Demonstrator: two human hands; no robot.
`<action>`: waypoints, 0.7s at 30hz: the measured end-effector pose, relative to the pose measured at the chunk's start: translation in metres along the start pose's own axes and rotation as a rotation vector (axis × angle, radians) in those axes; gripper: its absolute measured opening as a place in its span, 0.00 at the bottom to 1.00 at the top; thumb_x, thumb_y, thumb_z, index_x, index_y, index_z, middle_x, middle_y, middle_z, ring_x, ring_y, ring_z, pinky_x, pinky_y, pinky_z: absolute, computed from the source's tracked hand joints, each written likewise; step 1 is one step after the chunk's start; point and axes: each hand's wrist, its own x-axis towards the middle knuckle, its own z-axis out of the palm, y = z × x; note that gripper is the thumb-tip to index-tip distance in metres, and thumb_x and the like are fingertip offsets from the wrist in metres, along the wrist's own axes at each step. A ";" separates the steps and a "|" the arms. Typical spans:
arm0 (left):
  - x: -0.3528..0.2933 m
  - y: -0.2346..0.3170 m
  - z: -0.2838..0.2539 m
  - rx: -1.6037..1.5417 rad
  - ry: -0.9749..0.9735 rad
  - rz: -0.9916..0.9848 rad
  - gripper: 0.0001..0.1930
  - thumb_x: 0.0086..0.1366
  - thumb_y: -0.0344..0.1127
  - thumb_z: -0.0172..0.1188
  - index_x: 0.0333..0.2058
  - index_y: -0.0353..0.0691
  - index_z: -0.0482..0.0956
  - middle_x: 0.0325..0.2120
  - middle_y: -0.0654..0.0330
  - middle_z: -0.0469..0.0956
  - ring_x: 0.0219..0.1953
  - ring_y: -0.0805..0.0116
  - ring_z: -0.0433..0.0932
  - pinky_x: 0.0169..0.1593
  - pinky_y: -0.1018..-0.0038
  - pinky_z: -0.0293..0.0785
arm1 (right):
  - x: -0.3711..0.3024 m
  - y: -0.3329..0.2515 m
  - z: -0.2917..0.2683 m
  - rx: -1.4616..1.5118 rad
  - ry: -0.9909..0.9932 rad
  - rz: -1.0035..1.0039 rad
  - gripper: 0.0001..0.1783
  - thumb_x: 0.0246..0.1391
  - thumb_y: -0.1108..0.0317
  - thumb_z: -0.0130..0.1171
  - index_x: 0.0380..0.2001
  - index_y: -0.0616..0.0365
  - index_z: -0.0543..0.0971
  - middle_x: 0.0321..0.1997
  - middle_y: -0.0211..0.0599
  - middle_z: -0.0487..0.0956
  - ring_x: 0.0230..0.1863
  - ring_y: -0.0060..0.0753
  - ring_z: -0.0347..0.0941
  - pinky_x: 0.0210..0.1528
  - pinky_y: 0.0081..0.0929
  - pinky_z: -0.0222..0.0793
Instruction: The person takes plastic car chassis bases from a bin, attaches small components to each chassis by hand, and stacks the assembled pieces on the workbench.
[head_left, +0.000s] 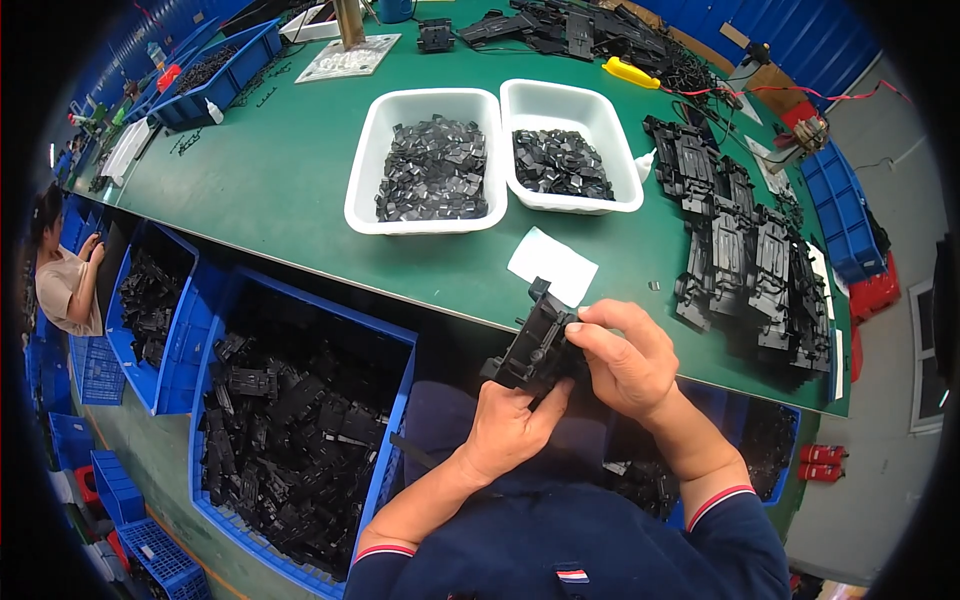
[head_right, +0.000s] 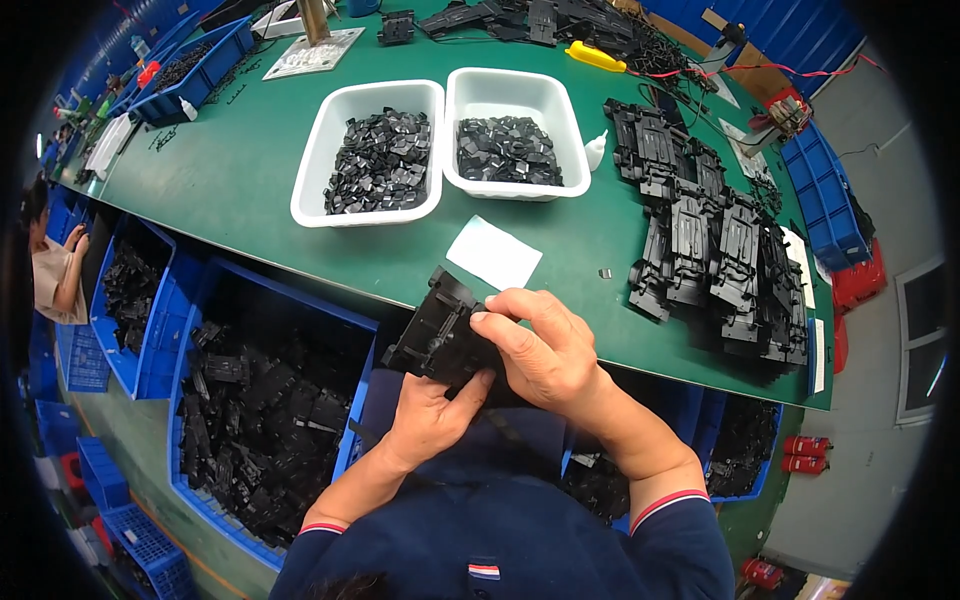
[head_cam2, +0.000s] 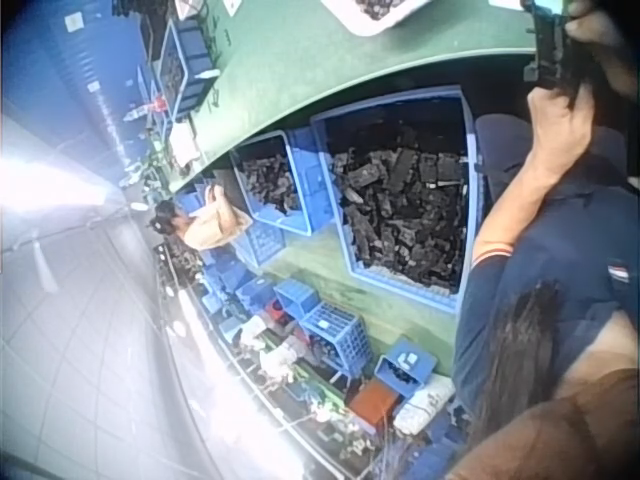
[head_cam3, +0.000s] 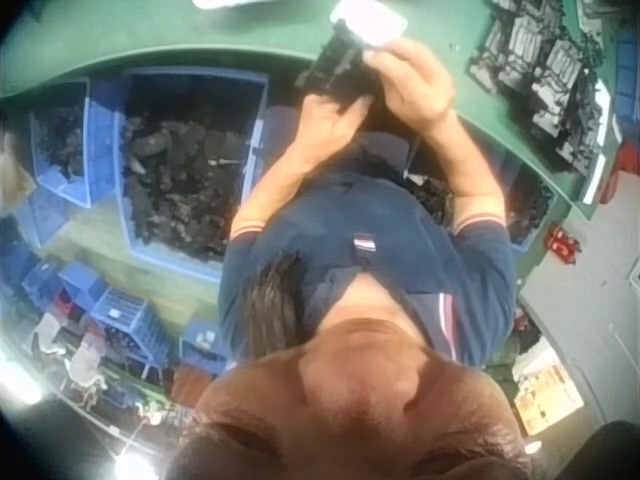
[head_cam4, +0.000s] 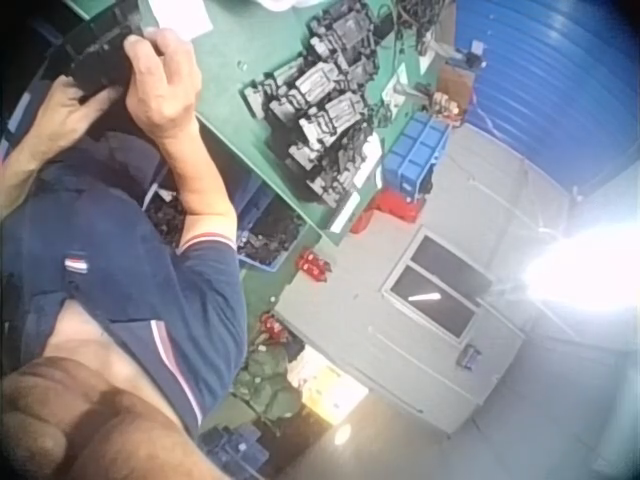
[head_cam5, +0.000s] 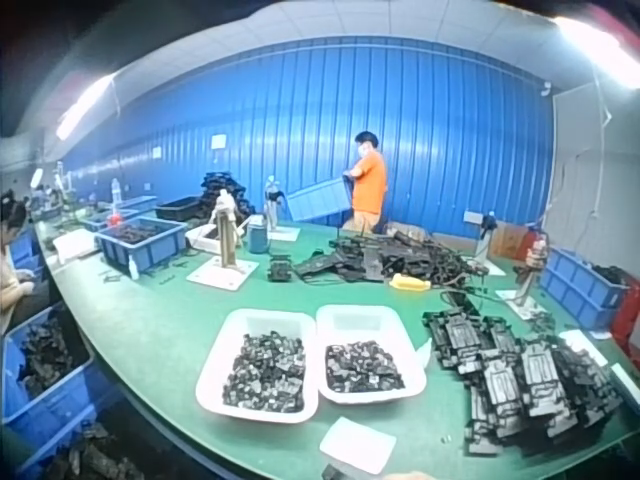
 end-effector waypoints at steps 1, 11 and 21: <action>0.000 0.000 0.000 0.000 0.001 -0.001 0.06 0.57 0.26 0.59 0.34 0.35 0.79 0.19 0.52 0.76 0.17 0.59 0.75 0.22 0.71 0.68 | 0.000 0.000 0.001 0.001 -0.001 0.000 0.21 0.29 0.87 0.60 0.34 0.64 0.78 0.34 0.41 0.74 0.27 0.37 0.74 0.26 0.26 0.72; -0.006 -0.003 -0.008 -0.155 -0.059 -0.265 0.06 0.61 0.30 0.58 0.30 0.32 0.77 0.19 0.61 0.75 0.21 0.77 0.70 0.26 0.76 0.67 | -0.004 0.003 0.013 0.065 -0.044 0.134 0.18 0.38 0.87 0.62 0.37 0.61 0.78 0.35 0.43 0.78 0.31 0.34 0.76 0.31 0.23 0.73; -0.004 -0.010 -0.024 -0.252 -0.020 -0.377 0.07 0.62 0.32 0.58 0.30 0.33 0.77 0.22 0.65 0.76 0.25 0.80 0.69 0.29 0.79 0.67 | 0.004 0.008 0.029 0.173 -0.070 0.283 0.16 0.41 0.84 0.65 0.37 0.63 0.77 0.35 0.43 0.78 0.32 0.31 0.76 0.33 0.21 0.73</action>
